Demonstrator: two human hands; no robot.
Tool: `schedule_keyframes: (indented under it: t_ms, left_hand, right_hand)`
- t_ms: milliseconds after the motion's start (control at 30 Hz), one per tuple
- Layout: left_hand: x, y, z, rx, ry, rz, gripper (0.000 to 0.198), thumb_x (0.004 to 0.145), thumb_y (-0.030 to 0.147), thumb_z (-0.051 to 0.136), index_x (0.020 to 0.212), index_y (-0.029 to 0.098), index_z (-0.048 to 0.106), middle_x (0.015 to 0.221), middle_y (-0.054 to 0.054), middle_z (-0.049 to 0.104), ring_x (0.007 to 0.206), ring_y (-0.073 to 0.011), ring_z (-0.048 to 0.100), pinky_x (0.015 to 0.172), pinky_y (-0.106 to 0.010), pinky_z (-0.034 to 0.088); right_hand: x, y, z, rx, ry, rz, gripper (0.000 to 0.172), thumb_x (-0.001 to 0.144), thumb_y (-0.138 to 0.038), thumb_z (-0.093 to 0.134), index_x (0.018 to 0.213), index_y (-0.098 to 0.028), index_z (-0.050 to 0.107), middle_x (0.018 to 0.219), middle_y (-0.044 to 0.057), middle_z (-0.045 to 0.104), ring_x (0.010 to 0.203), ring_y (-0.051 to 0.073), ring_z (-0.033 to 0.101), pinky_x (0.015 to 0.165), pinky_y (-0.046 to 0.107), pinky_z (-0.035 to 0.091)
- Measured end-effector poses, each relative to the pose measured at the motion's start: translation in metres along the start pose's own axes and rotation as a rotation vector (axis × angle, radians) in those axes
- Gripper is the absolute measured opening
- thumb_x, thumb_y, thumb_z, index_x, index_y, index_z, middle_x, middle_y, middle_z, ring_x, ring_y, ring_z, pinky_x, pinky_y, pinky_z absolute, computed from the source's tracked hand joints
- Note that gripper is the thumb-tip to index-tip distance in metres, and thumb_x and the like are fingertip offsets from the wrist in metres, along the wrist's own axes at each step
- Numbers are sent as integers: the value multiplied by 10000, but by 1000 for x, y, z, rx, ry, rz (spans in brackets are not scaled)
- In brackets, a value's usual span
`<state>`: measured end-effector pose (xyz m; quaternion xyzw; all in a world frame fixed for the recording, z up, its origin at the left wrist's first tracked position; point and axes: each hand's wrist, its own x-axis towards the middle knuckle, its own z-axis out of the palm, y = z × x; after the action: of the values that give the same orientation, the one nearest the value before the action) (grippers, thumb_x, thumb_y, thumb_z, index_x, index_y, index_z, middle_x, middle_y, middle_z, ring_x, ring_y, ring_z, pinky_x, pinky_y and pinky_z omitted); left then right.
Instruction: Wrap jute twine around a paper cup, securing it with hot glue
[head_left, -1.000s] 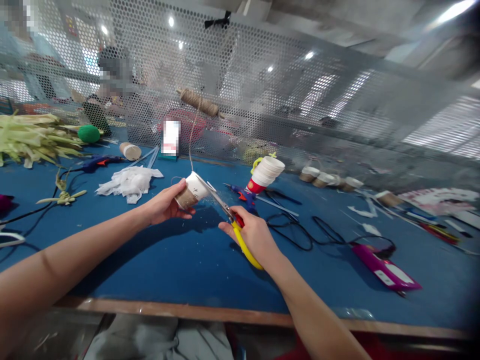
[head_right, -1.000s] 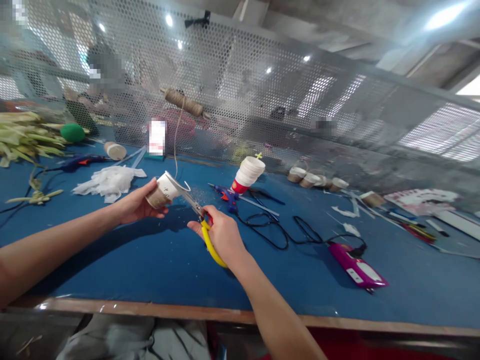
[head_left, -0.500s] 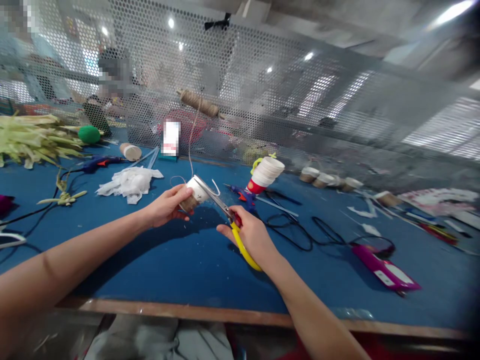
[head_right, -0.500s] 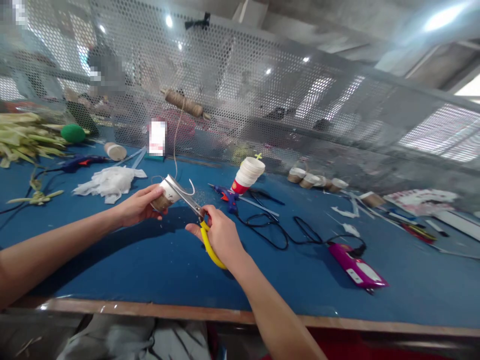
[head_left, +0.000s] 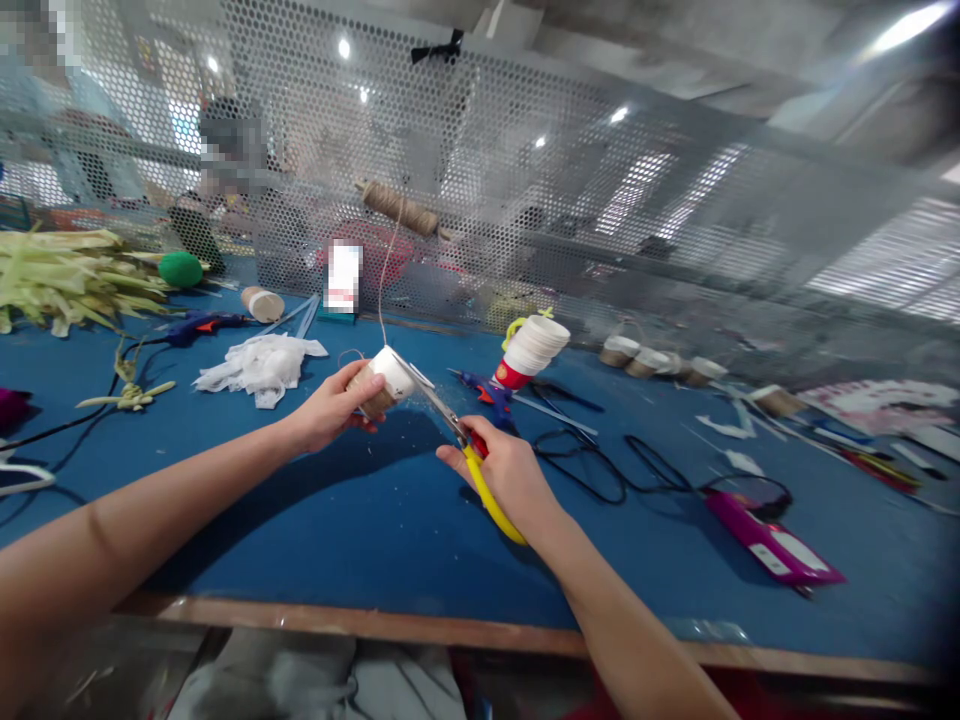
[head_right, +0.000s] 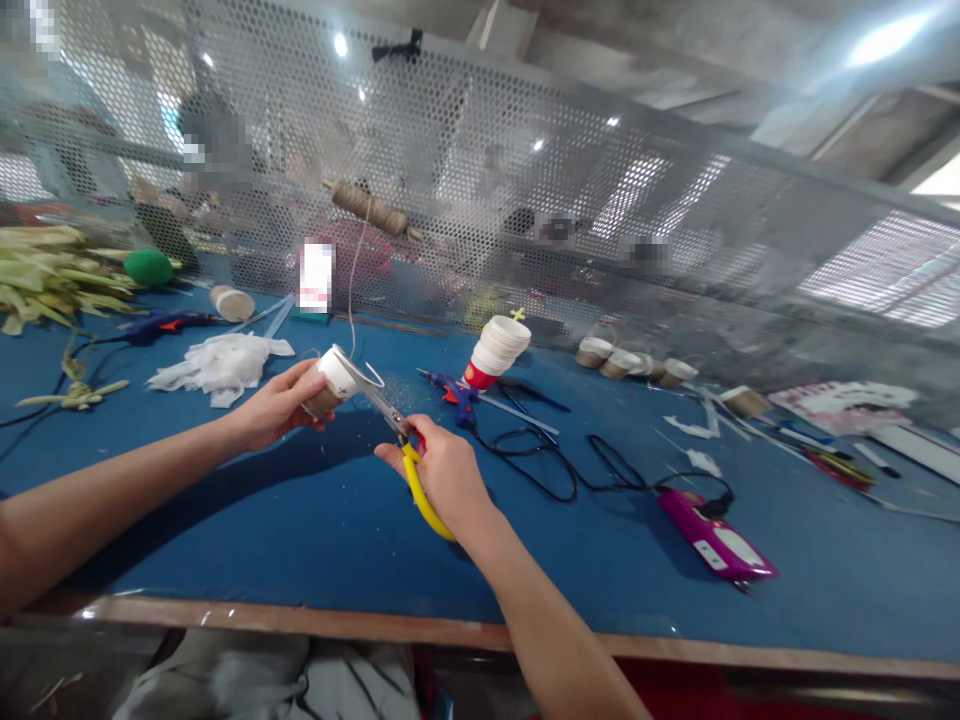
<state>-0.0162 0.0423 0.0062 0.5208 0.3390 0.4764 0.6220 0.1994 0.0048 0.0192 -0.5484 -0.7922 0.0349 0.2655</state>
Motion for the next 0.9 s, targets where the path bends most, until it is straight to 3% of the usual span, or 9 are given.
schedule_keyframes:
  t_ms: [333, 900]
  left_hand:
    - [-3, -1, 4, 68, -16, 26, 400, 774, 408, 513, 1098, 182, 449, 810, -53, 546, 624, -124, 549, 501, -229, 456]
    - [-1, -1, 4, 56, 42, 59, 482, 748, 368, 556, 1162, 174, 401, 845, -69, 556, 641, -135, 560, 524, -250, 449]
  right_hand:
    - [2, 5, 4, -16, -43, 34, 513, 620, -569, 583, 950, -186, 495, 777, 42, 582, 639, 161, 535, 596, 273, 432]
    - [0, -3, -1, -14, -33, 39, 392, 706, -529, 524, 875, -175, 541, 645, 34, 608, 540, 156, 541, 527, 251, 406]
